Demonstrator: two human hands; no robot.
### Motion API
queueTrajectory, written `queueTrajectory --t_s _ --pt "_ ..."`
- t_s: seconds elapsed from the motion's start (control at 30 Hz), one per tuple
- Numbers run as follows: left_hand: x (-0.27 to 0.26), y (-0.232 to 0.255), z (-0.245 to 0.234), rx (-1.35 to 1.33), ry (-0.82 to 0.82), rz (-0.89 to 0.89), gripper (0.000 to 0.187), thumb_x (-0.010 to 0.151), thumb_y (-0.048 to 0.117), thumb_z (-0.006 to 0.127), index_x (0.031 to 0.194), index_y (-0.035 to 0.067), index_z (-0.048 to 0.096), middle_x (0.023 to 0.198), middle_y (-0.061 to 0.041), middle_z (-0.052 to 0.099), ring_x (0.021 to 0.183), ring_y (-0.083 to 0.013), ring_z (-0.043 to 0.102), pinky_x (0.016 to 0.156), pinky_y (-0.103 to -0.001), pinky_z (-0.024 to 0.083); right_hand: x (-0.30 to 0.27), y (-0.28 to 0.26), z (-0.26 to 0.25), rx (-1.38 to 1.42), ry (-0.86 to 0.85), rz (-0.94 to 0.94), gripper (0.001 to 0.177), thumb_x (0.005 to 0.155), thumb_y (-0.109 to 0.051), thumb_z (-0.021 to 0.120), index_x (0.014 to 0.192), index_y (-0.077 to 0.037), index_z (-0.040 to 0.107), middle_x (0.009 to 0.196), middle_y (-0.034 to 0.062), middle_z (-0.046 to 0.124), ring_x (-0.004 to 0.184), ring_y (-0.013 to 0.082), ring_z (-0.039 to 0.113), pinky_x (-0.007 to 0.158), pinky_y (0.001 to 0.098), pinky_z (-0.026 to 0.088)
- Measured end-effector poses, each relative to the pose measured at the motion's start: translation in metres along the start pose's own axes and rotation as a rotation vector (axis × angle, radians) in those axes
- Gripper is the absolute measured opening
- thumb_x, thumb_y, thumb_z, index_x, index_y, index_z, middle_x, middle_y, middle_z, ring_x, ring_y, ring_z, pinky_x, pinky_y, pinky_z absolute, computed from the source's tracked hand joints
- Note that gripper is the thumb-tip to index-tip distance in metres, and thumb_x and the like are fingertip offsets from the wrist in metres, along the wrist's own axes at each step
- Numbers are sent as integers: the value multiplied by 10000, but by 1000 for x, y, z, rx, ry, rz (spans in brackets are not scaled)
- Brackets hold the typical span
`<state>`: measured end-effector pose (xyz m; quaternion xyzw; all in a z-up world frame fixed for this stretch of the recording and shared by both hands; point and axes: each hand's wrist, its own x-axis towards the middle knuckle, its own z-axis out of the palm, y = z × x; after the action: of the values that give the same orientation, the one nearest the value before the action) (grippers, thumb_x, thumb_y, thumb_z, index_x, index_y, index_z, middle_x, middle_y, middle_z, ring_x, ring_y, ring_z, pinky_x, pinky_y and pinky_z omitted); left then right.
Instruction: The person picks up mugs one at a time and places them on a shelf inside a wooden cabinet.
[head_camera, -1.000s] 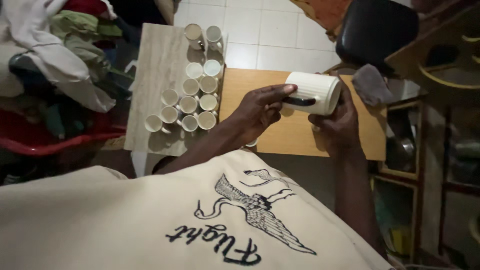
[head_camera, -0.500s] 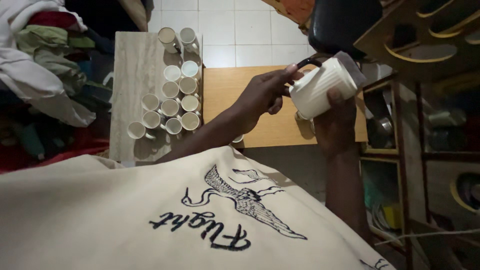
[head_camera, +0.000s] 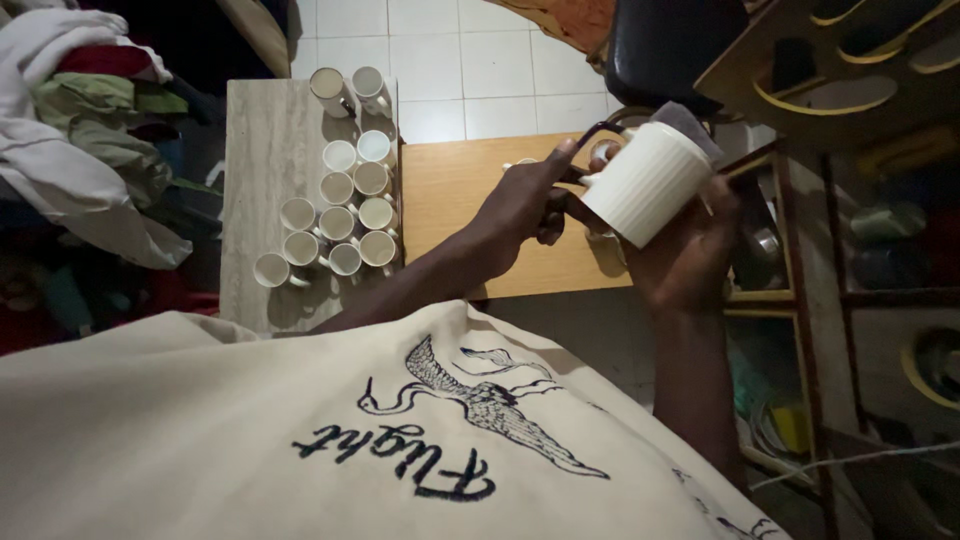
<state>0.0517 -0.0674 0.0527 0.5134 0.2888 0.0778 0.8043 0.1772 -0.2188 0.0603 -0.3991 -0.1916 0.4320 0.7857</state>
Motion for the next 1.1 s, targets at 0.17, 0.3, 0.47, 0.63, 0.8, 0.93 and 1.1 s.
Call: queueTrajectory --t_s 0.17,0.3,0.47,0.63,0.8,0.93,1.1 --pt "7 -12 -4 -91 69 -1 587 1072 507 389 972 -30 602 600 -115 640 464 -145 422 477 -308 367 -2 10 -19 -30 88 46 678 949 -466 553 1465 -35 464 1356 169 614 1259 292 634 1054 479 547" --pt "11 -19 -4 -34 129 -30 563 1067 504 396 931 7 622 561 -29 499 464 -130 394 461 -304 343 2 19 -38 114 18 83 536 1037 -350 559 1456 -21 497 1349 139 621 1247 258 627 1055 461 538" --pt "15 -27 6 -50 274 -21 519 1026 417 489 1103 -47 708 776 -41 576 556 -126 500 506 -296 429 -3 14 -38 116 -99 86 494 1087 -354 586 1440 -14 521 1279 140 635 1129 256 644 913 459 556" --pt "13 -29 18 96 362 211 352 932 194 683 1234 15 714 852 -45 622 638 -114 534 551 -304 437 -4 13 -39 -57 10 50 465 1057 -322 606 1421 -56 494 1192 78 635 1077 210 657 875 400 580" --pt "23 -40 23 225 361 391 364 869 94 677 1216 -2 731 1003 -61 648 771 -153 670 649 -308 560 -3 17 -55 -135 81 -3 479 1052 -334 643 1408 -38 523 1218 81 640 1094 189 661 918 358 581" --pt "32 -52 29 75 182 281 396 934 197 606 1207 -56 740 1002 -165 760 835 -201 692 755 -332 572 -3 15 -71 -431 230 -32 531 967 -348 726 1379 -53 566 1234 82 652 1090 167 667 895 308 570" --pt "31 -51 37 -23 87 60 560 1007 418 603 1263 -78 656 1038 -188 736 909 -233 710 865 -376 571 -6 11 -82 -464 222 -25 546 961 -335 743 1391 -53 560 1232 71 632 1076 163 636 868 319 562"
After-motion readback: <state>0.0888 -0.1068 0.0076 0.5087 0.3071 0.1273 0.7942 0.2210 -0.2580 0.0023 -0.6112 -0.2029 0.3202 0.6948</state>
